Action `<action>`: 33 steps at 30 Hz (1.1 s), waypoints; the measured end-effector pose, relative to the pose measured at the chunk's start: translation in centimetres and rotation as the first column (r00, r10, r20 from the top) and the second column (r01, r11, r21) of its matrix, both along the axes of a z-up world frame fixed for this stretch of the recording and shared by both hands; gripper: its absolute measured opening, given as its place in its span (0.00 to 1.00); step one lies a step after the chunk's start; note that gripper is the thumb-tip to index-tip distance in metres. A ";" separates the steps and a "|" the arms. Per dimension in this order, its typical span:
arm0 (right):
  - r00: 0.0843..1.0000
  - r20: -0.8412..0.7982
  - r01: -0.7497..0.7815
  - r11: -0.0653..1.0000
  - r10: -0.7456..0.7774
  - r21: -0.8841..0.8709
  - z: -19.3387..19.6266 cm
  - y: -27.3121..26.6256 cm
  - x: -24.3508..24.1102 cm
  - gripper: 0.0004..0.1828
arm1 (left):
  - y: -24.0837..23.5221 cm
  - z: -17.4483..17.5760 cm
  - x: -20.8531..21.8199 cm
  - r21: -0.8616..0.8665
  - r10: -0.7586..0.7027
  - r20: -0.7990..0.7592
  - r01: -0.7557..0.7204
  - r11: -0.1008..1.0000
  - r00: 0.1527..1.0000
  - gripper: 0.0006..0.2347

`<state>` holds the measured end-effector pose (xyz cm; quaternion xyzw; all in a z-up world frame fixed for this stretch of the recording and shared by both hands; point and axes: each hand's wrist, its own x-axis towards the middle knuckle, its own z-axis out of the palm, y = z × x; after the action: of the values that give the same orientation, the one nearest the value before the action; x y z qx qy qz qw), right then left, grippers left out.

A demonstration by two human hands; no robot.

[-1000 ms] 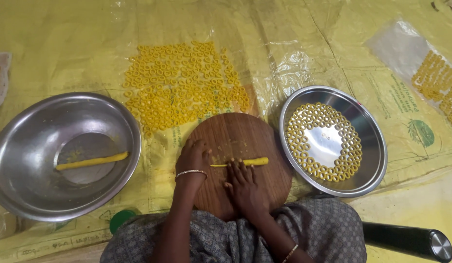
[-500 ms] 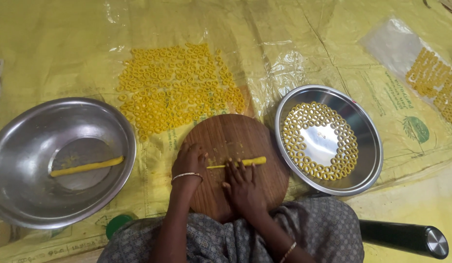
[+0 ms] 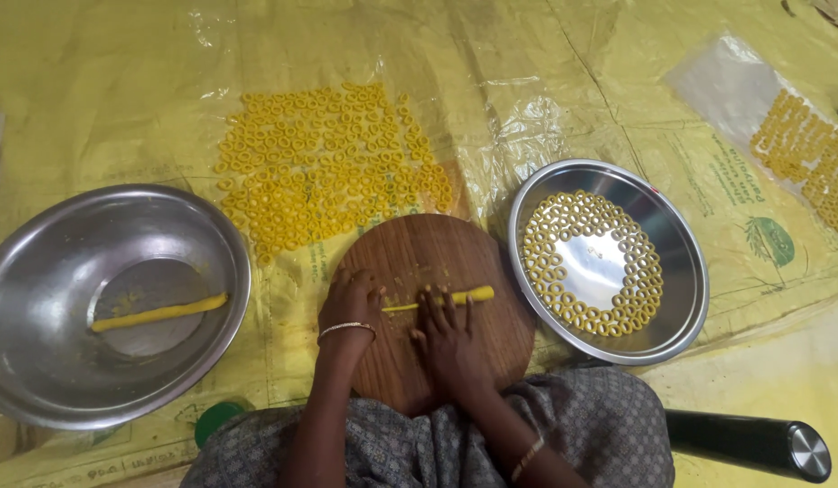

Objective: The person rolls yellow dough into thin ropes on a wooden board, then pinches off small pieces and forms them into ring shapes. The finished rings are placed into a metal tray. The process is repeated continuously.

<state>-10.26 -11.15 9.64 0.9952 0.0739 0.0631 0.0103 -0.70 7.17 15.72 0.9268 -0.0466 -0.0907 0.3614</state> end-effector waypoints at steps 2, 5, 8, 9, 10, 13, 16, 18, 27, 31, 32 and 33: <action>1.000 -0.018 0.011 1.000 -0.011 -0.011 0.4 0.2 -1.4 0.36 | -0.1 0.1 0.0 0.001 0.000 0.024 0.000 1.000 1.000 0.13; 1.000 0.006 0.023 1.000 -0.023 -0.012 0.8 0.4 -1.5 0.36 | -0.2 0.1 0.0 -0.008 0.004 0.038 -0.004 1.000 0.999 0.13; 0.998 -0.050 0.036 0.999 -0.037 -0.028 1.2 0.4 1.0 0.36 | -0.2 0.0 0.0 -0.006 0.001 0.016 -0.001 1.000 1.000 0.13; 0.997 -0.060 0.045 0.999 -0.047 -0.029 1.4 0.3 2.0 0.36 | -0.2 0.1 0.1 -0.003 -0.002 0.005 0.002 1.000 1.000 0.13; 0.996 -0.071 0.055 0.998 -0.057 -0.030 1.6 0.3 2.9 0.35 | -0.1 0.1 0.3 -0.005 0.001 -0.006 -0.001 1.000 1.000 0.13; 0.998 -0.044 0.038 0.998 -0.040 -0.050 1.7 0.1 3.5 0.36 | -0.2 0.0 0.1 -0.008 0.002 -0.021 -0.002 1.000 1.000 0.13; 0.999 -0.036 0.014 0.999 -0.016 -0.050 1.5 0.0 0.9 0.36 | -0.2 -0.2 0.2 0.004 -0.010 -0.007 0.010 1.000 1.000 0.13; 0.999 -0.012 0.034 0.999 -0.035 -0.021 1.1 0.1 -0.9 0.36 | -0.3 -0.7 0.2 0.025 -0.018 -0.050 0.019 1.000 0.999 0.12; 0.999 -0.005 0.039 0.999 -0.039 0.005 0.6 -0.8 3.3 0.35 | -0.8 -3.6 0.2 0.106 -0.042 0.063 0.035 0.994 0.997 0.12; 0.992 0.117 -0.056 0.998 0.056 0.003 1.0 -0.9 1.9 0.35 | -1.1 -4.9 0.6 0.144 -0.078 0.003 0.076 0.987 0.997 0.11; 0.992 0.114 -0.054 0.998 0.049 0.034 1.1 -0.8 1.3 0.35 | -1.3 -5.4 0.7 0.139 -0.083 0.019 0.080 0.987 0.996 0.11; 0.993 0.107 -0.050 0.997 0.043 0.066 1.2 -0.8 0.5 0.35 | -1.5 -5.9 0.5 0.135 -0.089 0.030 0.084 0.987 0.996 0.11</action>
<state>-9.73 -11.95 10.79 0.9882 0.0943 0.1184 -0.0217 -0.20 5.65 9.86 0.9475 -0.0872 -0.0925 0.2933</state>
